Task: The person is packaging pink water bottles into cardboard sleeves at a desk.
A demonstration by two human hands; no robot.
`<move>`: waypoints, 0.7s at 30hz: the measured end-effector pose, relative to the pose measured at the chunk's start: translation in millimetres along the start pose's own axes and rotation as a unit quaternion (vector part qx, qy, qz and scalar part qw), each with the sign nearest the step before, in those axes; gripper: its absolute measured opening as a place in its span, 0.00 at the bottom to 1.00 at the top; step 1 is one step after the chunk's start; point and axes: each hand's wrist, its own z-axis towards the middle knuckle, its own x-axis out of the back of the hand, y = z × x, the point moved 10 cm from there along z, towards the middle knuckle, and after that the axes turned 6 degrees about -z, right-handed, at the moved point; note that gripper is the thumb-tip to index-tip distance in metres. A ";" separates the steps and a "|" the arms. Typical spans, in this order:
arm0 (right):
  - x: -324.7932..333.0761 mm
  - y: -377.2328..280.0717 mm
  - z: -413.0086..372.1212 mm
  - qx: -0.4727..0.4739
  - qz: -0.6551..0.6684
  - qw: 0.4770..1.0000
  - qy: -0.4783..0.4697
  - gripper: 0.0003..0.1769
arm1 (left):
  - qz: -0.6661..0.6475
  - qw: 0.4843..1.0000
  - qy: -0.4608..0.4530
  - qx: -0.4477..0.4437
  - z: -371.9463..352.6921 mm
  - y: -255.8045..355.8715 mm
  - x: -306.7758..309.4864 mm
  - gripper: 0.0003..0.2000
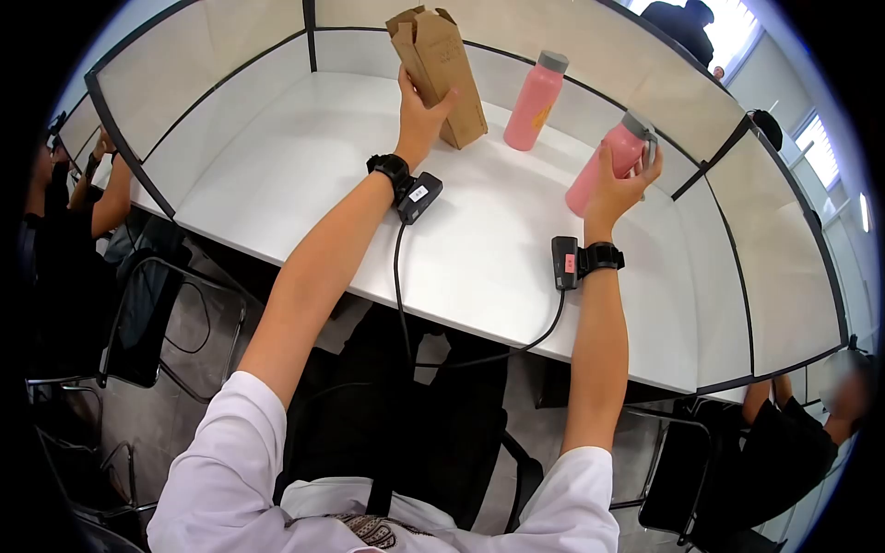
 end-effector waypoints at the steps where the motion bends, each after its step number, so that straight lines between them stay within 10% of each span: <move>1: -1.4 6.6 -0.3 -0.009 0.005 1.000 -0.006 0.44 | 0.002 1.000 -0.016 0.003 -0.6 -3.9 -4.4 0.51; 21: -8.5 -93.9 -31.4 0.360 -0.262 0.891 0.092 0.39 | -0.077 0.972 -0.067 0.212 -17.6 -25.2 -13.8 0.43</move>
